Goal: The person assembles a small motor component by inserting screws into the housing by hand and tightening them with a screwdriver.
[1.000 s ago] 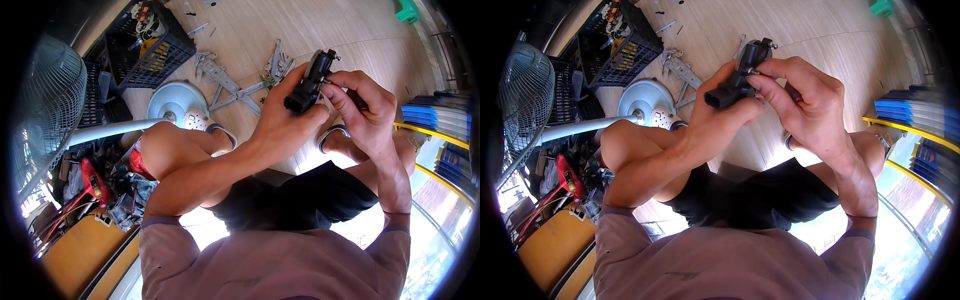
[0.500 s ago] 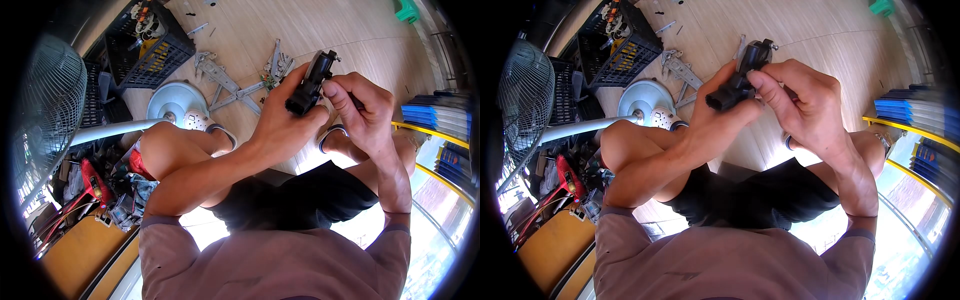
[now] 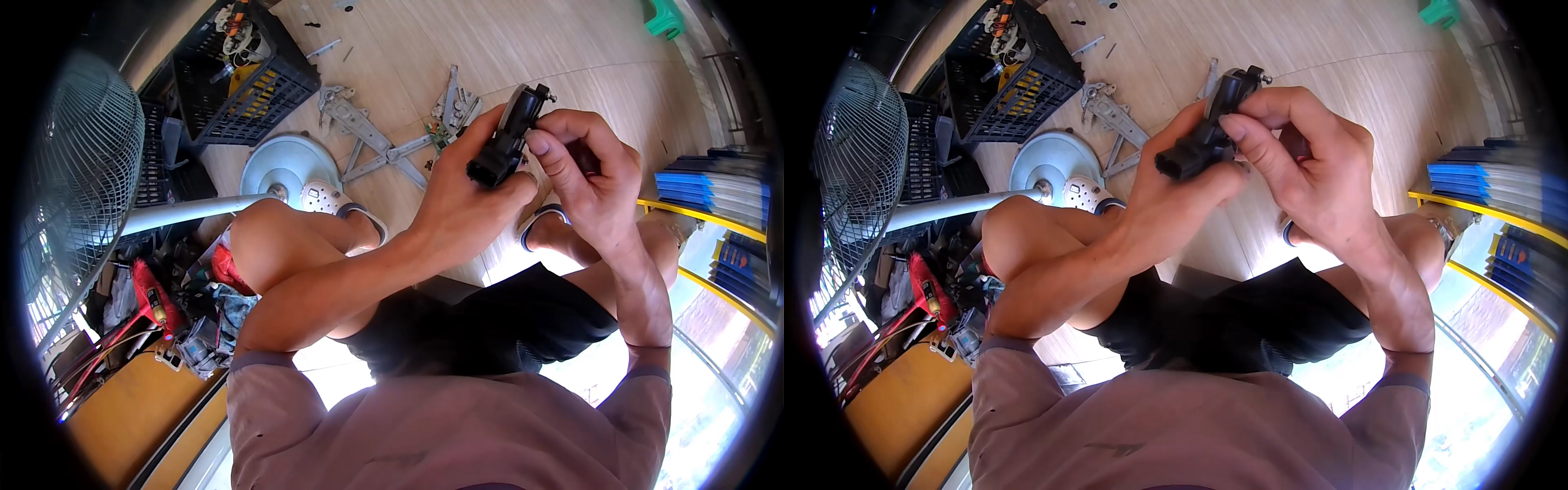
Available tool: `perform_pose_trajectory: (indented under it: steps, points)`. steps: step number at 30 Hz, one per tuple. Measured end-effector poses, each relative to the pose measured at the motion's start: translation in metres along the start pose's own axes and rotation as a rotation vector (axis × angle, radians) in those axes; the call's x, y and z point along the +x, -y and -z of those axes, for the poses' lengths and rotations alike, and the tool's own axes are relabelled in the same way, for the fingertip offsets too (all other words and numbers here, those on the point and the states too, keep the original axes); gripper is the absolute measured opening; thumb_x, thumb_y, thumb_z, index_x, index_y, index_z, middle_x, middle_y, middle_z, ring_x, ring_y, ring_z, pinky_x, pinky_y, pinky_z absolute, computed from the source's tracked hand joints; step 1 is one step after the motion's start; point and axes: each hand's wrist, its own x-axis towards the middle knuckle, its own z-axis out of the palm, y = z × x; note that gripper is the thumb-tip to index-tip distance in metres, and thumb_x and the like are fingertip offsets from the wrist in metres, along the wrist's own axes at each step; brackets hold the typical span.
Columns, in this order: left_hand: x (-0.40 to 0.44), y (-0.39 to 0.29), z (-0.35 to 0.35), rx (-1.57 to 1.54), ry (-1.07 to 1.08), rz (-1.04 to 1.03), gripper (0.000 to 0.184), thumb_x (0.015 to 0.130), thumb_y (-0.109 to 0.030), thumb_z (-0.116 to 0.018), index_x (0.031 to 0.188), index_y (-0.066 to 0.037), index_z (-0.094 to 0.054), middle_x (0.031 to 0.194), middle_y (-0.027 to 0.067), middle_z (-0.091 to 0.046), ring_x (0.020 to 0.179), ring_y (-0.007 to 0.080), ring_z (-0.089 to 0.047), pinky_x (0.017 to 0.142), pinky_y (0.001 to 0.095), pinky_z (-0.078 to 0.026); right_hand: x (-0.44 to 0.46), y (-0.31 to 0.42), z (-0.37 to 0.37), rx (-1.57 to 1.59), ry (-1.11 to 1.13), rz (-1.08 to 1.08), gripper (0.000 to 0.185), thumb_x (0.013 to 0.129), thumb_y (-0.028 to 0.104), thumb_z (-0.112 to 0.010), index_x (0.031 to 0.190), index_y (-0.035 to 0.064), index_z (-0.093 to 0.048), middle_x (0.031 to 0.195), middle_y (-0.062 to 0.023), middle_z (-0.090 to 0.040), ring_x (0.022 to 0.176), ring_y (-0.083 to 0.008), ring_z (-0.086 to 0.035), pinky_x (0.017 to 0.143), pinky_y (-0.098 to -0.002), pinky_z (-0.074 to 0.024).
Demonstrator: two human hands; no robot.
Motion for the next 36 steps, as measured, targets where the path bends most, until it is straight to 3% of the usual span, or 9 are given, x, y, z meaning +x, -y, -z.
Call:
perform_pose_trajectory:
  steps: [14, 20, 26, 29, 36]
  points:
    - [-0.0001, 0.0005, -0.0021, 0.0, -0.002, -0.023, 0.055, 0.08, -0.005, -0.063, 0.134, -0.002, -0.052, 0.089, 0.0017, -0.055, 0.08, 0.0112, -0.051, 0.072, 0.0258, -0.044, 0.001, -0.006, -0.0008, -0.087, 0.003, 0.061, 0.015, 0.095, 0.016, -0.071, 0.092, 0.0007, -0.07, 0.066, -0.0068, -0.068, 0.055, -0.0108, -0.063, 0.049, -0.0241, -0.0472]
    - [0.0006, 0.004, -0.002, -0.001, 0.002, -0.03, 0.055, 0.08, -0.005, -0.064, 0.134, -0.002, -0.052, 0.089, 0.0014, -0.055, 0.08, 0.011, -0.051, 0.072, 0.0258, -0.044, 0.0022, 0.0006, 0.0051, -0.108, 0.08, -0.065, 0.015, 0.095, 0.015, -0.07, 0.091, 0.0007, -0.069, 0.066, -0.0062, -0.068, 0.055, -0.0097, -0.063, 0.049, -0.0229, -0.0466]
    - [0.0005, 0.0016, -0.0024, 0.025, -0.002, -0.025, 0.056, 0.08, -0.005, -0.064, 0.134, -0.003, -0.053, 0.087, 0.0009, -0.055, 0.078, 0.0102, -0.051, 0.07, 0.0253, -0.044, -0.0013, -0.0024, -0.0011, 0.007, -0.046, -0.011, 0.011, 0.093, 0.01, -0.072, 0.097, 0.0004, -0.068, 0.071, -0.0048, -0.07, 0.057, -0.0052, -0.06, 0.049, -0.0202, -0.0455]
    - [-0.0001, 0.0031, -0.0057, 0.003, -0.041, -0.076, 0.035, 0.082, -0.006, -0.066, 0.115, 0.0, -0.057, 0.087, 0.0011, -0.059, 0.076, 0.0074, -0.054, 0.066, 0.0237, -0.044, -0.0021, -0.0016, -0.0021, 0.007, -0.064, 0.012, 0.011, 0.092, 0.008, -0.074, 0.097, 0.0005, -0.069, 0.071, -0.0046, -0.07, 0.057, -0.004, -0.06, 0.05, -0.0192, -0.0448]
    - [0.0004, 0.0032, -0.003, -0.029, -0.025, -0.047, 0.036, 0.081, -0.005, -0.065, 0.116, 0.0, -0.058, 0.082, -0.0003, -0.058, 0.073, 0.0069, -0.054, 0.063, 0.0231, -0.043, -0.0034, -0.0057, -0.0018, -0.01, -0.026, 0.058, 0.012, 0.088, 0.006, -0.076, 0.098, 0.001, -0.07, 0.073, -0.0031, -0.071, 0.053, -0.0019, -0.055, 0.047, -0.0186, -0.0407]
